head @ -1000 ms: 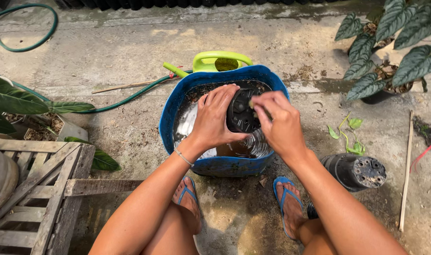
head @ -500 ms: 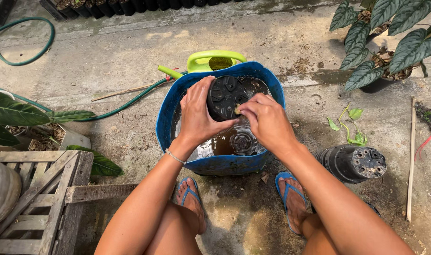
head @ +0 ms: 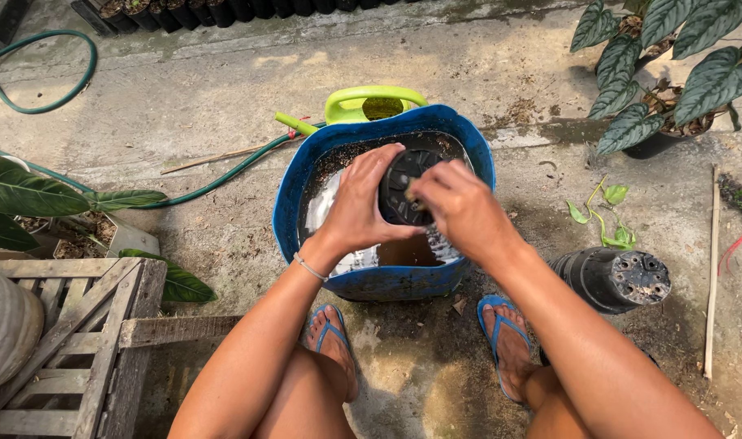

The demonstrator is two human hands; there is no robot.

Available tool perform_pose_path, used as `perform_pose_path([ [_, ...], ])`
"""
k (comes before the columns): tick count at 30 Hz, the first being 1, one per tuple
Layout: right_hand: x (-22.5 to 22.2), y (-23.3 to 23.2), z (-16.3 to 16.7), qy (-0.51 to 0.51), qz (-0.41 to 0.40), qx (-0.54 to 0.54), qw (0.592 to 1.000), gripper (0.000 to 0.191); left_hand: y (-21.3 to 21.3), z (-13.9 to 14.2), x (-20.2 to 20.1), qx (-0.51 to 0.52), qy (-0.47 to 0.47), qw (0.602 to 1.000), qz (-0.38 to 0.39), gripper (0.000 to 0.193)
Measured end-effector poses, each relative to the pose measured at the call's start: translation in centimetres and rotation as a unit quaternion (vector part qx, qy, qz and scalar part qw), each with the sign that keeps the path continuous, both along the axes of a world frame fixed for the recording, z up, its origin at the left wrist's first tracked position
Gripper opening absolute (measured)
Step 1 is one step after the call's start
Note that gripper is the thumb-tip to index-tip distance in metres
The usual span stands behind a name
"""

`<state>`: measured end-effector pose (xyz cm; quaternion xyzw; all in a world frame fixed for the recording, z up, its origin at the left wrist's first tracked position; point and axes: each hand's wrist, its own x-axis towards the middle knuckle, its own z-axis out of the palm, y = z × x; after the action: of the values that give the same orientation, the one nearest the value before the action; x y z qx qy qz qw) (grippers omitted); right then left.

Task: The person sits beside a blue water-filled basin and washes used black plastic nursery pots one at a time, scrubbing the pot surfaces and drainage holes with a small sponge, dipping the pots in the water, and setting cleaned pots on the ground beside them.

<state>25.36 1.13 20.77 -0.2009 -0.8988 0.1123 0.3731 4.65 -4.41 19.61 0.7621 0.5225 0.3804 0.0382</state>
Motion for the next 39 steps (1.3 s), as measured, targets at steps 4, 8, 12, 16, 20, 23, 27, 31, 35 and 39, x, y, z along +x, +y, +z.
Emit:
perform_pose_path([
  [4, 1.2, 1.9, -0.2, 0.030, -0.066, -0.015, 0.997, 0.013, -0.2, 0.3, -0.6, -0.014, -0.013, 1.000, 0.009, 0.111],
  [8, 1.6, 2.3, 0.3, 0.067, -0.143, -0.117, 0.980, 0.010, -0.5, 0.2, -0.7, -0.020, -0.011, 1.000, 0.015, 0.111],
  [12, 0.6, 1.4, 0.6, 0.140, -0.111, -0.175, 0.968, 0.013, -0.6, -0.1, -0.4, -0.016, 0.011, 1.000, 0.019, 0.112],
  [16, -0.9, 0.4, 0.0, 0.075, -0.071, -0.127, 0.986, 0.033, -0.4, -0.4, 0.0, -0.013, 0.032, 0.997, 0.062, 0.115],
  [20, -1.5, -0.2, -0.7, 0.033, -0.050, -0.085, 0.995, 0.029, 0.0, -0.7, -0.4, -0.006, 0.042, 0.992, 0.117, 0.115],
  [23, -1.3, -0.2, -0.5, 0.000, -0.029, -0.111, 0.993, 0.026, 0.1, -0.9, -0.9, -0.010, 0.023, 0.992, 0.122, 0.115],
  [27, -0.4, 0.0, 0.4, 0.009, -0.064, -0.164, 0.984, 0.033, 0.1, -1.2, -1.1, -0.025, 0.015, 0.996, 0.086, 0.115],
  [31, -0.4, -0.1, 1.0, 0.069, -0.050, -0.122, 0.989, 0.029, 0.1, -1.4, -0.1, -0.024, 0.045, 0.997, 0.063, 0.115],
  [35, -0.7, -0.4, 0.9, 0.061, -0.027, -0.084, 0.994, 0.023, 0.3, -1.3, 1.6, -0.014, 0.058, 0.997, 0.051, 0.115],
  [39, -0.3, -0.4, 0.7, 0.060, -0.026, -0.026, 0.998, 0.018, 0.2, -0.7, 1.6, -0.015, -0.038, 0.997, 0.069, 0.109],
])
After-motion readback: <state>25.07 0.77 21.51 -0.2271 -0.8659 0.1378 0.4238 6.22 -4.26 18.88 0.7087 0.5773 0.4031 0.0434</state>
